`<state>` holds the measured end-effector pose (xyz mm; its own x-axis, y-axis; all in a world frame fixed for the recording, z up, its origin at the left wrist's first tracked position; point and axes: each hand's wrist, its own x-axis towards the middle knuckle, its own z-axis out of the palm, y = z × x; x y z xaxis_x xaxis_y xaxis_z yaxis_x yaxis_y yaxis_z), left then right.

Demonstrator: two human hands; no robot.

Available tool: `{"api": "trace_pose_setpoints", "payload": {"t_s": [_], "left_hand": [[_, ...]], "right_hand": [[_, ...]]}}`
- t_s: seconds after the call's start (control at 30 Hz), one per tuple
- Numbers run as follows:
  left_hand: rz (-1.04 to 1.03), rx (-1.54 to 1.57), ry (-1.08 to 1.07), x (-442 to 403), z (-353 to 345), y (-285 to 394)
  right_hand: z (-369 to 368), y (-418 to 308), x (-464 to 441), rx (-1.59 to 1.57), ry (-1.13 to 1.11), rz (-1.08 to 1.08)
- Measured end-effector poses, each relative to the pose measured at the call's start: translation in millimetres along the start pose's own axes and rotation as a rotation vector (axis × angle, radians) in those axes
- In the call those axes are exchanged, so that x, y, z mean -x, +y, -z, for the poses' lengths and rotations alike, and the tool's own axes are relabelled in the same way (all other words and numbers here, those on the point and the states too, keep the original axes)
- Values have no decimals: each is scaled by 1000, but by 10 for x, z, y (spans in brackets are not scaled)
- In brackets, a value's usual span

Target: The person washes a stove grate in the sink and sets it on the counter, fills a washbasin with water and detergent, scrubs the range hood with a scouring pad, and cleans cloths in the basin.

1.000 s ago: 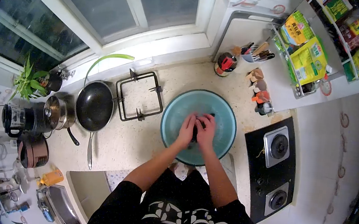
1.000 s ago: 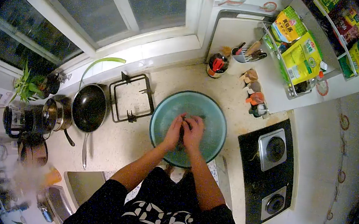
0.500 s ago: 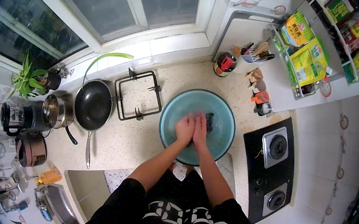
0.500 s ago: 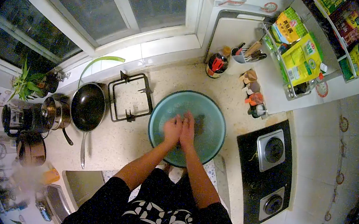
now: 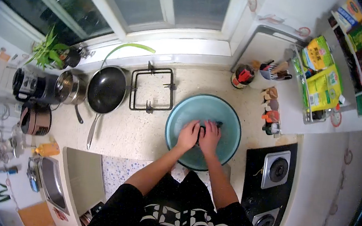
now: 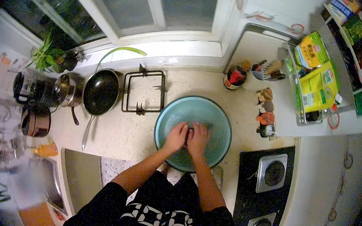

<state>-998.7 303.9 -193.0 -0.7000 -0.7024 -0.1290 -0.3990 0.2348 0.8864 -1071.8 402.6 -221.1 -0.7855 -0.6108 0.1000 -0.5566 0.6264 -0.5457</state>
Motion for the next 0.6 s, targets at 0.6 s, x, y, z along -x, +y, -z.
{"api": "trace_pose_setpoints", "payload": {"t_s": [0.6], "left_hand": [[625,1098,786,2965,2771,-791]], "right_hand": [[-306,-2314,613,-474,-297,723]]}}
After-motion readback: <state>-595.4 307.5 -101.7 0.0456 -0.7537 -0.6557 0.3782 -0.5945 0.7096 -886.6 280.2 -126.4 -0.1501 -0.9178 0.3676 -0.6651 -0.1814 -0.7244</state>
